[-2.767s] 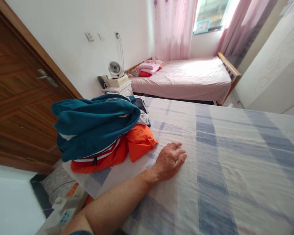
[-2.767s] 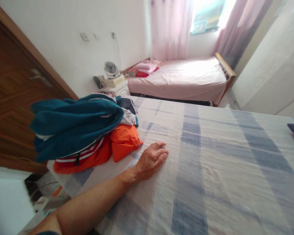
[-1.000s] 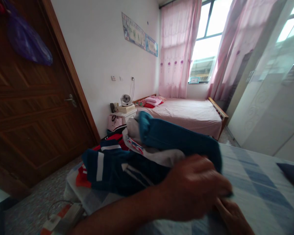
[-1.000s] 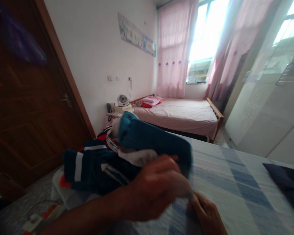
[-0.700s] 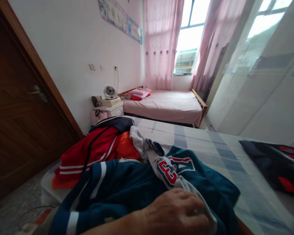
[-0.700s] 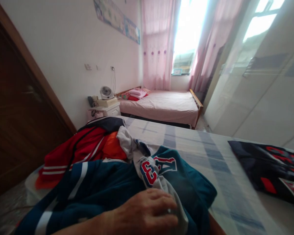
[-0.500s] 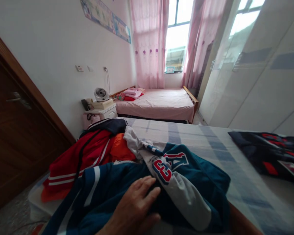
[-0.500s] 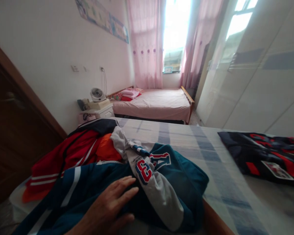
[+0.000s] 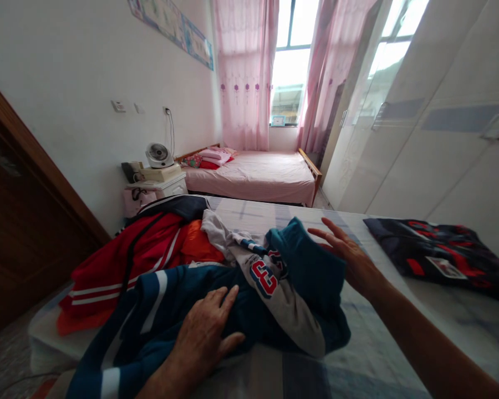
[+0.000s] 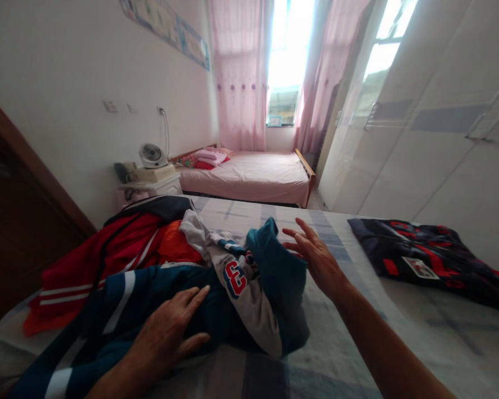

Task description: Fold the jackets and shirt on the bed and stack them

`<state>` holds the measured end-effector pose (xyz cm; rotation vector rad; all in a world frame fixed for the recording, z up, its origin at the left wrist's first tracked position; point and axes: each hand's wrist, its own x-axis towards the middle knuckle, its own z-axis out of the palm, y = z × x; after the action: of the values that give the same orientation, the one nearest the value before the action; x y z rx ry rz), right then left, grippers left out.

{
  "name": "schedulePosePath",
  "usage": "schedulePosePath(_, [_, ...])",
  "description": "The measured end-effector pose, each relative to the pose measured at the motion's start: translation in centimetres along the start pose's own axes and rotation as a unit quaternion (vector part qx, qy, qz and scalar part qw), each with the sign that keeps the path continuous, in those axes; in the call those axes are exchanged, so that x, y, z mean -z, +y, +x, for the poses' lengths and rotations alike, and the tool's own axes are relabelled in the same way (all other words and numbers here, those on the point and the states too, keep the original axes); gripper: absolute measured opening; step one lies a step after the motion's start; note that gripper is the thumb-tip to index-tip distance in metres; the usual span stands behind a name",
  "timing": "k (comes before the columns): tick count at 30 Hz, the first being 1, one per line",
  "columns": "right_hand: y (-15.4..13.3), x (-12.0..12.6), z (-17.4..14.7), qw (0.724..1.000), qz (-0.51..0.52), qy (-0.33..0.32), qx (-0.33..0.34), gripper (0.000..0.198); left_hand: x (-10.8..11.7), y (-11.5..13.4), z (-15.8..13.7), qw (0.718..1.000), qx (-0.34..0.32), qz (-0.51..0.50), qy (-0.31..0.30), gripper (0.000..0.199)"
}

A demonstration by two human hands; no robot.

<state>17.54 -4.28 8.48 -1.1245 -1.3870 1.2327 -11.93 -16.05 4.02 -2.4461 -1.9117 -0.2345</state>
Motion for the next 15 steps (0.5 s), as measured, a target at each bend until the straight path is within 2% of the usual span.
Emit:
schedulePosePath(2, [0.9,0.5,-0.9,0.998,-0.004,-0.022,-0.051,0.066,-0.2,0.4,-0.1,1.0,0.004,-0.002,0.003,0.063])
schedulePosePath(5, [2.4,0.9,-3.0,0.99,-0.036,-0.076,-0.116,0.066,-0.5,1.1,-0.8,0.998,-0.023,0.007,0.066,0.053])
schedulePosePath(7, [2.9,0.7,-4.5,0.985,-0.068,-0.112,-0.115,0.064,-0.8,1.7,-1.4,0.994,-0.071,0.001,0.086,0.051])
schedulePosePath(9, [3.1,0.0,-5.6,0.983,-0.096,-0.131,-0.09,0.067,-1.2,2.4,-2.0,0.991,-0.112,-0.013,0.078,0.05])
schedulePosePath(13, [4.0,-1.8,-6.5,0.986,-0.119,-0.105,-0.054,0.078,-2.4,3.0,-2.1,0.992,-0.095,-0.01,0.081,0.047])
schedulePosePath(15, [4.7,-2.7,-6.8,0.986,-0.139,-0.067,-0.058,0.072,-2.7,3.1,-1.9,0.991,-0.085,-0.005,0.101,0.041])
